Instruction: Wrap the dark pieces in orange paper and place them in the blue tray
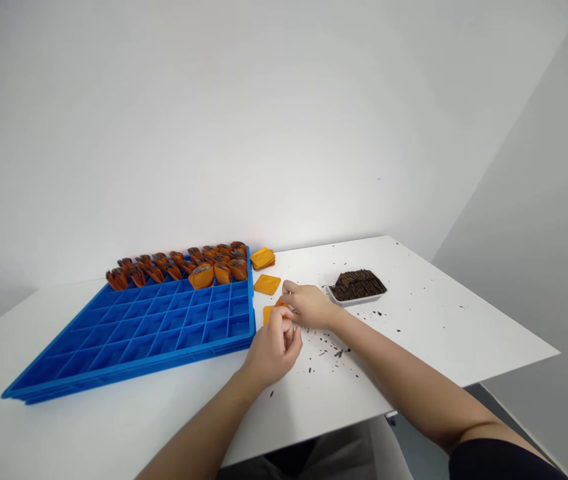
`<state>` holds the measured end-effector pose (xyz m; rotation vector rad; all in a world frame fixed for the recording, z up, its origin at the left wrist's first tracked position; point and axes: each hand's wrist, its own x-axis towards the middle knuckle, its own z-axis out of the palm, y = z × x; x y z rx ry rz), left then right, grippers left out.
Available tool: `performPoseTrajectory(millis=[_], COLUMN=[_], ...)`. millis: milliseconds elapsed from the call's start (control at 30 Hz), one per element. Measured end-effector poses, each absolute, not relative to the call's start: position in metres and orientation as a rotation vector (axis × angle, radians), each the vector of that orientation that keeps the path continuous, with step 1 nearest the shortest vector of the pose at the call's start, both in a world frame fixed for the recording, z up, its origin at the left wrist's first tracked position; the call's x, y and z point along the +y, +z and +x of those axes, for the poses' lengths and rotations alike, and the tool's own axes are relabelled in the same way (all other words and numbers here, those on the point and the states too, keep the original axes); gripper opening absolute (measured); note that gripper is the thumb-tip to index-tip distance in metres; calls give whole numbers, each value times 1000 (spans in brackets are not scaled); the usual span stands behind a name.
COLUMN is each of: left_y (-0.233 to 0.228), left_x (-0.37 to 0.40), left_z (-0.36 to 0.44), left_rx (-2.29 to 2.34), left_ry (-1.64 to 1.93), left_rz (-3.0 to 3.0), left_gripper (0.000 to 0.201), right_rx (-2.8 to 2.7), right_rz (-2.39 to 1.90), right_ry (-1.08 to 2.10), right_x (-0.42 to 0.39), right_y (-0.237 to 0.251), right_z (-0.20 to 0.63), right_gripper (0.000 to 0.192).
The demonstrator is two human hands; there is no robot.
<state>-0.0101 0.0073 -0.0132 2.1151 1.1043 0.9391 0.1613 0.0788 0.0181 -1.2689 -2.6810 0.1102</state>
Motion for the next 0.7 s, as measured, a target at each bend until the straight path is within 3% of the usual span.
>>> performPoseTrajectory(millis=[167,300,433,700], left_y=[-14,-17,-17,-15], left_x=[9,9,7,3], left_z=[-10,-10,-9,-5], left_rx=[1092,1055,1068,1036], left_ry=[993,1000,922,951], left_rz=[2083,2090,2158,2266], left_gripper=[24,23,20,16], right_rx=[-2743,-2738,-2717,-2766], right_rz=[-1170,-1164,-1192,-1182], right_ry=[52,42,54,120], right_x=[81,81,81,80], right_y=[13,7,3,4], right_z=[163,162,159,157], right_gripper=[23,13,19,11])
